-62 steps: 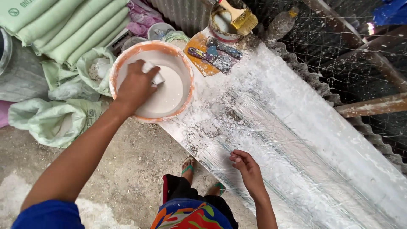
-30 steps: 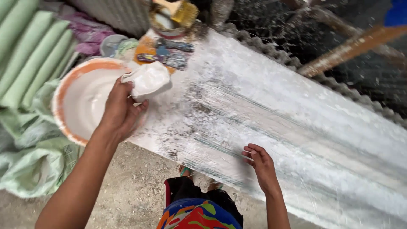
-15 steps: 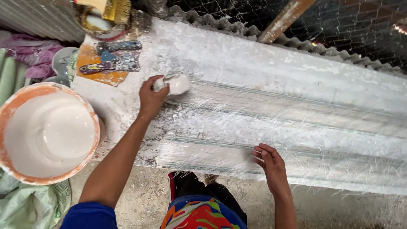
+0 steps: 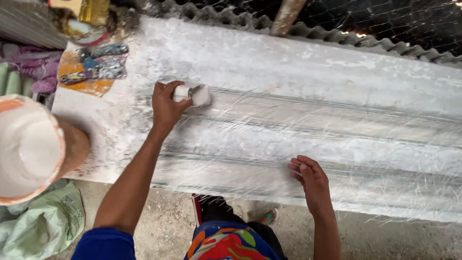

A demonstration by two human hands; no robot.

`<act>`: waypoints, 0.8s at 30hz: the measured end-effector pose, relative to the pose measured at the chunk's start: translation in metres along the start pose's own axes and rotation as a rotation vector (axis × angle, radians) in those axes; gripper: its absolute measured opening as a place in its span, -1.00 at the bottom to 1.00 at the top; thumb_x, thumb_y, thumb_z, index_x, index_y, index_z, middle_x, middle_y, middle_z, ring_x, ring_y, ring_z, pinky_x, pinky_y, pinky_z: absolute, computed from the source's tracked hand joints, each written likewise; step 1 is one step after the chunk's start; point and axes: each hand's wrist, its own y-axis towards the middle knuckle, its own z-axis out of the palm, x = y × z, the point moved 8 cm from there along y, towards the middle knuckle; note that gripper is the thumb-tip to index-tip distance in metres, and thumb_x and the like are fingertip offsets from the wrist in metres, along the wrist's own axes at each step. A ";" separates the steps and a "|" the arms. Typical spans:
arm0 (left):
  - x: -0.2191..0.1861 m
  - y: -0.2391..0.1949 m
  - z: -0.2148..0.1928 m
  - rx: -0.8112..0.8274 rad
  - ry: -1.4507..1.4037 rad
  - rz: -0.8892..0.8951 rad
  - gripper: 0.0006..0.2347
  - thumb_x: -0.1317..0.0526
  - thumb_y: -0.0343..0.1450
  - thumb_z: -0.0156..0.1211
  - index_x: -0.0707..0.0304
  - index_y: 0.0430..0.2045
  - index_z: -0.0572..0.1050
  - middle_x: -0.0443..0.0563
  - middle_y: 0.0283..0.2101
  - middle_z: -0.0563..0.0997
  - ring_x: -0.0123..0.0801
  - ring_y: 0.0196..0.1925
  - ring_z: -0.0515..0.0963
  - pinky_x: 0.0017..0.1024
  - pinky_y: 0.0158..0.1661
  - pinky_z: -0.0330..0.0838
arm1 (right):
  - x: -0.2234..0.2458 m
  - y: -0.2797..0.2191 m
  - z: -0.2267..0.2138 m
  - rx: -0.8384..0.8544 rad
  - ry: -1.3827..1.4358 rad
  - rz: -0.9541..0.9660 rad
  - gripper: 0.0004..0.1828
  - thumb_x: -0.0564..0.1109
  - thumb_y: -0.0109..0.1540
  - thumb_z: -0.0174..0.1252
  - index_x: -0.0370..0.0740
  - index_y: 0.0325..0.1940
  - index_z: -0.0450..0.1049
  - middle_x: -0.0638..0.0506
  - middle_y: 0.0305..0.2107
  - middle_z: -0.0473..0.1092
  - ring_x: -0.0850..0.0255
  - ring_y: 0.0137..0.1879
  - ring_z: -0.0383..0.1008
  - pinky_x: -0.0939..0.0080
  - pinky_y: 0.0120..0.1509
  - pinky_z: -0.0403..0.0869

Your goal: Applying and smoothing wet plaster over a long mold to reinforce the cast piece.

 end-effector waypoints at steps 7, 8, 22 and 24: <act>-0.117 -0.034 0.146 0.042 0.019 -0.008 -0.55 0.25 0.15 0.45 0.02 -0.04 0.63 -0.04 -0.16 0.32 -0.41 -0.29 0.47 -0.54 -0.15 0.45 | 0.009 0.028 -0.166 -0.051 0.050 -0.007 -0.64 -0.17 0.37 -0.06 -0.34 0.20 0.42 -0.22 0.06 0.48 -0.04 0.19 0.54 0.01 0.28 0.52; -0.139 -0.036 0.171 0.006 0.079 0.134 -0.54 0.26 0.15 0.56 0.09 -0.04 0.62 0.02 -0.23 0.32 -0.19 -0.29 0.51 -0.34 -0.18 0.46 | 0.012 0.036 -0.196 -0.046 0.072 -0.050 -0.64 -0.19 0.40 -0.09 -0.38 0.24 0.38 -0.29 0.08 0.45 -0.11 0.22 0.50 -0.07 0.31 0.47; -0.446 -0.171 0.558 0.078 -0.011 0.193 -0.54 0.31 0.13 0.47 0.07 -0.05 0.63 -0.04 -0.21 0.31 -0.44 -0.42 0.44 -0.44 -0.19 0.50 | 0.030 0.119 -0.636 -0.138 -0.068 -0.122 -0.64 -0.05 0.32 0.06 -0.28 0.14 0.44 -0.14 0.08 0.51 0.06 0.26 0.53 0.10 0.28 0.52; -0.485 -0.186 0.626 0.158 0.075 0.238 -0.58 0.26 0.15 0.47 0.04 -0.09 0.61 0.00 -0.17 0.31 -0.39 -0.32 0.48 -0.38 -0.26 0.50 | 0.030 0.145 -0.692 -0.103 -0.118 -0.170 -0.76 -0.14 0.38 0.00 -0.23 0.08 0.46 -0.06 0.05 0.51 0.17 0.26 0.53 0.16 0.25 0.52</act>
